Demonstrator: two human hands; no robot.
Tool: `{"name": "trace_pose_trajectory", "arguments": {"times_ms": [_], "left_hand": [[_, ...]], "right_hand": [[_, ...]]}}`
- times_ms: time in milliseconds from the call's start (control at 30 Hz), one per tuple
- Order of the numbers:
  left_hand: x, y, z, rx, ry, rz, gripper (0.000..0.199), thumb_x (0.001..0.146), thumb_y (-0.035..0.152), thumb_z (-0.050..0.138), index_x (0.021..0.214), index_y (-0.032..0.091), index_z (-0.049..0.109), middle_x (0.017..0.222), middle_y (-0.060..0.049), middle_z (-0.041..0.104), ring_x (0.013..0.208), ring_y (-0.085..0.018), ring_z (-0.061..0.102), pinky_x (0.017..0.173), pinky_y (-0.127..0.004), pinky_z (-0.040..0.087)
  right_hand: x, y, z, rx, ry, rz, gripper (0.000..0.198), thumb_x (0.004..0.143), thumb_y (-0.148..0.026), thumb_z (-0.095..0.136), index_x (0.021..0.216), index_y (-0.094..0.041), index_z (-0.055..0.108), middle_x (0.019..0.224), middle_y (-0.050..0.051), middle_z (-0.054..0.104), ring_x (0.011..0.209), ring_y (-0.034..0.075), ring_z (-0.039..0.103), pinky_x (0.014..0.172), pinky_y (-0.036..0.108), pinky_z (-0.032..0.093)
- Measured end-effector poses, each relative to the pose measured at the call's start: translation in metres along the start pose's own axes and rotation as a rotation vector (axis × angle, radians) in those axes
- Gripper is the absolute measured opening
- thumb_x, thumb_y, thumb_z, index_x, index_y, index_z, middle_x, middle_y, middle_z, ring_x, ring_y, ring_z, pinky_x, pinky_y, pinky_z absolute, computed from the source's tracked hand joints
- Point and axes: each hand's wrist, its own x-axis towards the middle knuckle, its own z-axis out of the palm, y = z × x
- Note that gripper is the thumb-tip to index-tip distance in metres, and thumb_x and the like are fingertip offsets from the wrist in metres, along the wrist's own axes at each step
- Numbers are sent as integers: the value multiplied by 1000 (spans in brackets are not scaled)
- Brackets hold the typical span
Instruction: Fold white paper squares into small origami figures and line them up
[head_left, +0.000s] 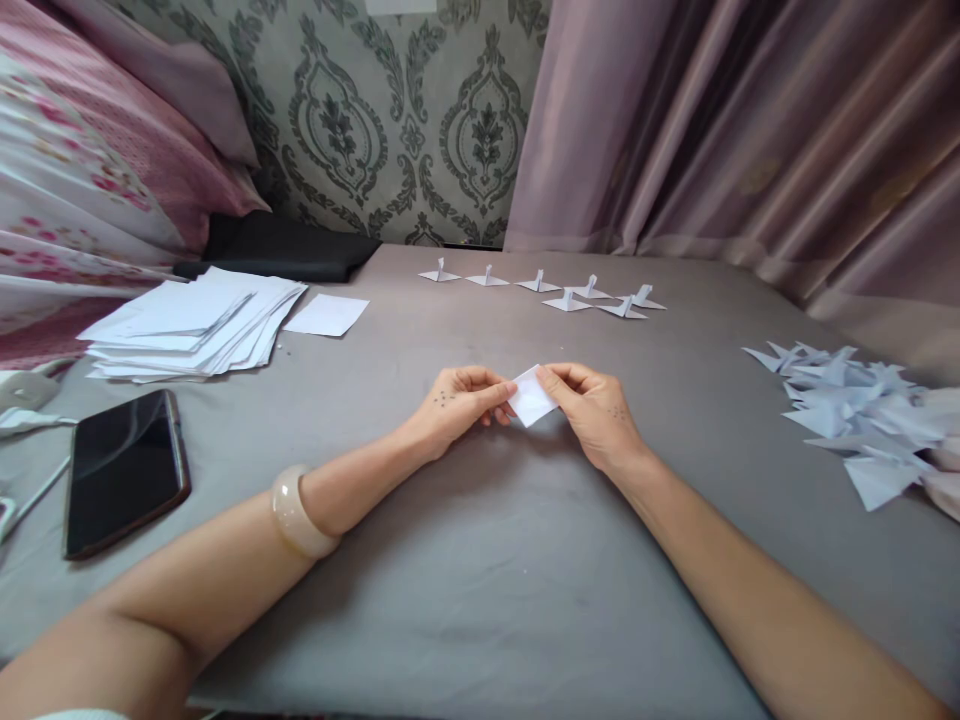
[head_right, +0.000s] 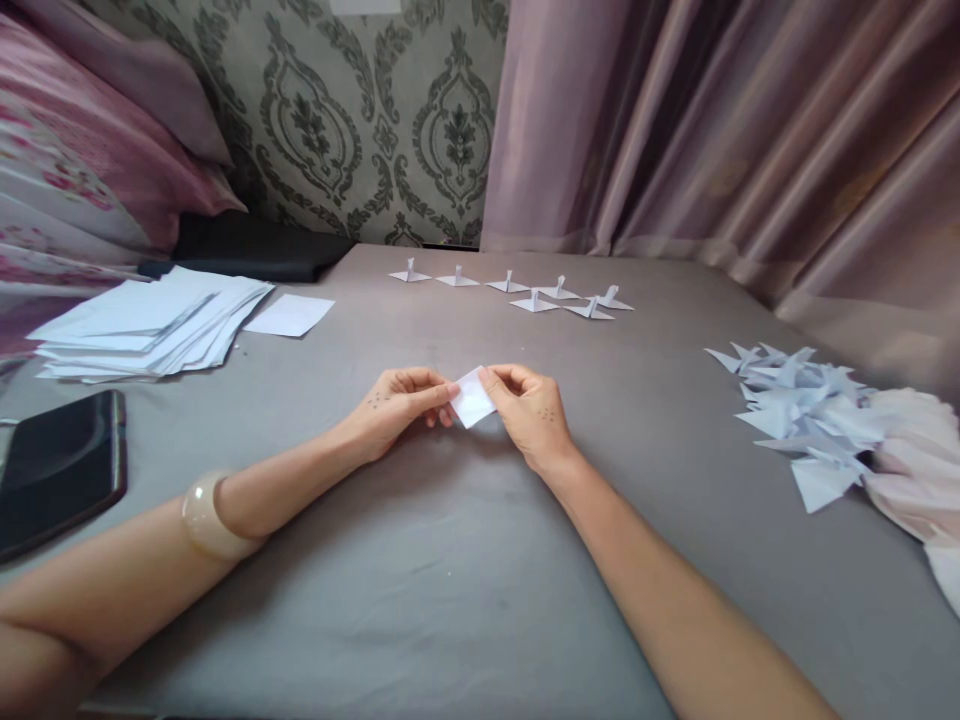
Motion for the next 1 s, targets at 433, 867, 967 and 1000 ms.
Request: {"name": "trace_pose_trajectory", "arguments": {"times_ms": [433,867,967,1000], "left_hand": [[7,-13,-11,441,213,132,17,77,31,61,73,16,69,62,-1,59,58,-12,46,58,-24,34],[9,-20,-20,1132,0,646,21,88,19,49,98,21,67,105,-10,60,97,-24,47,85,-38,37],[9,-17,-20,1245,-63,645,25,94,23,43,96,19,68,96,-10,66,93,-24,50,78,-35,35],[9,-16,-19,1274,-82,645,27,95,23,41,96,19,68,95,-10,67,92,-23,52,77,-35,35]], "right_hand": [[9,16,-3,-163,-33,10,16,71,-30,67,79,-20,58,62,-1,63,56,13,60,52,25,44],[16,19,-5,-379,-44,0,11,74,-30,60,80,-21,61,66,0,64,56,13,54,56,29,42],[7,17,-6,-693,-79,-178,14,80,-24,53,84,-21,66,85,5,66,65,15,58,65,31,45],[3,16,-6,-812,-82,-243,17,81,-21,51,86,-20,67,94,6,64,65,14,57,66,31,44]]}}
